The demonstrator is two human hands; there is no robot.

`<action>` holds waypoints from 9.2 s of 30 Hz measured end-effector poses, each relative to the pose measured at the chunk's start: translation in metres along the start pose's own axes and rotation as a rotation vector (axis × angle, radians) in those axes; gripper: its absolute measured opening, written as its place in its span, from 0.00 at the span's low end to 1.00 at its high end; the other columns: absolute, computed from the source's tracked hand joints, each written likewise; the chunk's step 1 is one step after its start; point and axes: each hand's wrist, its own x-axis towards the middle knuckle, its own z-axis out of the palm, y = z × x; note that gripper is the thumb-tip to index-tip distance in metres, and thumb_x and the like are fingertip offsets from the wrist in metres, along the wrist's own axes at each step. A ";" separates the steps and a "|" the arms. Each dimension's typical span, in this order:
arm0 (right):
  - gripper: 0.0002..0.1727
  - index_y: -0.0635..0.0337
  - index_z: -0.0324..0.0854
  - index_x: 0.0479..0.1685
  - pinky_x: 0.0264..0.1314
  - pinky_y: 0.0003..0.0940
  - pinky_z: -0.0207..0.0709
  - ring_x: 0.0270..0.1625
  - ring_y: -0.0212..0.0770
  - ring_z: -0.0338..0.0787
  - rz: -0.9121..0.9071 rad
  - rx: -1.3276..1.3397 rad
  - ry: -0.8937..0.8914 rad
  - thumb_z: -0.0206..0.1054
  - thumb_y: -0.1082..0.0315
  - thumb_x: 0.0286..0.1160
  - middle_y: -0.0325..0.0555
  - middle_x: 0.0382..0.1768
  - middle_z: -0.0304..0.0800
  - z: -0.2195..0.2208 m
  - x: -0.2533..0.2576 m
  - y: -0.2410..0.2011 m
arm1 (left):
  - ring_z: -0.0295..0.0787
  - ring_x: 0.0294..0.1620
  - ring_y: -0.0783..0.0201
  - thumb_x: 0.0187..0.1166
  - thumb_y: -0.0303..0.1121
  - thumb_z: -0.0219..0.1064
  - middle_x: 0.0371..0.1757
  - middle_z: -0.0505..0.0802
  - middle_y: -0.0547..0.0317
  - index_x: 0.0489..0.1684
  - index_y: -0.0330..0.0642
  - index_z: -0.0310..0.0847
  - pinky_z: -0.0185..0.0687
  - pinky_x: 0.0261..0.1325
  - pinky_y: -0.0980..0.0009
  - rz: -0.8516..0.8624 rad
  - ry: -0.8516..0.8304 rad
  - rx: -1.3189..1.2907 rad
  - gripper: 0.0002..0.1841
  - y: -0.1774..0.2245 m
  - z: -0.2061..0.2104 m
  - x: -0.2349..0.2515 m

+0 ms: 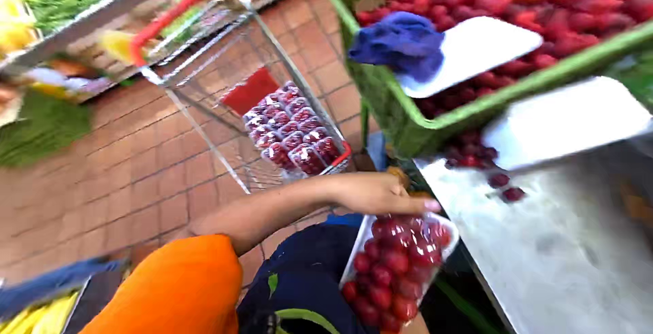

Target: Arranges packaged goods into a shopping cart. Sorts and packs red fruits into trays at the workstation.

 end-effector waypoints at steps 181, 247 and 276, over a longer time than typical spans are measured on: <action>0.36 0.53 0.81 0.70 0.67 0.73 0.69 0.73 0.69 0.79 1.093 0.328 2.214 0.55 0.35 0.74 0.67 0.76 0.75 -0.391 -0.238 0.543 | 0.57 0.93 0.47 0.80 0.54 0.64 0.93 0.65 0.56 0.84 0.61 0.73 0.66 0.83 0.38 0.435 -0.308 1.134 0.31 0.013 0.270 0.315; 0.32 0.46 0.80 0.74 0.56 0.52 0.89 0.58 0.57 0.90 0.183 -0.725 0.930 0.80 0.51 0.69 0.60 0.80 0.69 -0.244 -0.009 0.111 | 0.88 0.58 0.61 0.72 0.33 0.79 0.70 0.85 0.57 0.72 0.48 0.81 0.88 0.63 0.58 0.577 -0.223 0.427 0.26 -0.040 0.192 0.320; 0.22 0.49 0.83 0.72 0.46 0.40 0.88 0.45 0.40 0.90 -0.089 -0.391 0.894 0.71 0.60 0.79 0.48 0.66 0.84 -0.285 -0.027 0.132 | 0.84 0.67 0.51 0.80 0.40 0.70 0.66 0.87 0.49 0.68 0.43 0.83 0.78 0.74 0.47 0.454 -0.230 0.464 0.20 -0.013 0.196 0.343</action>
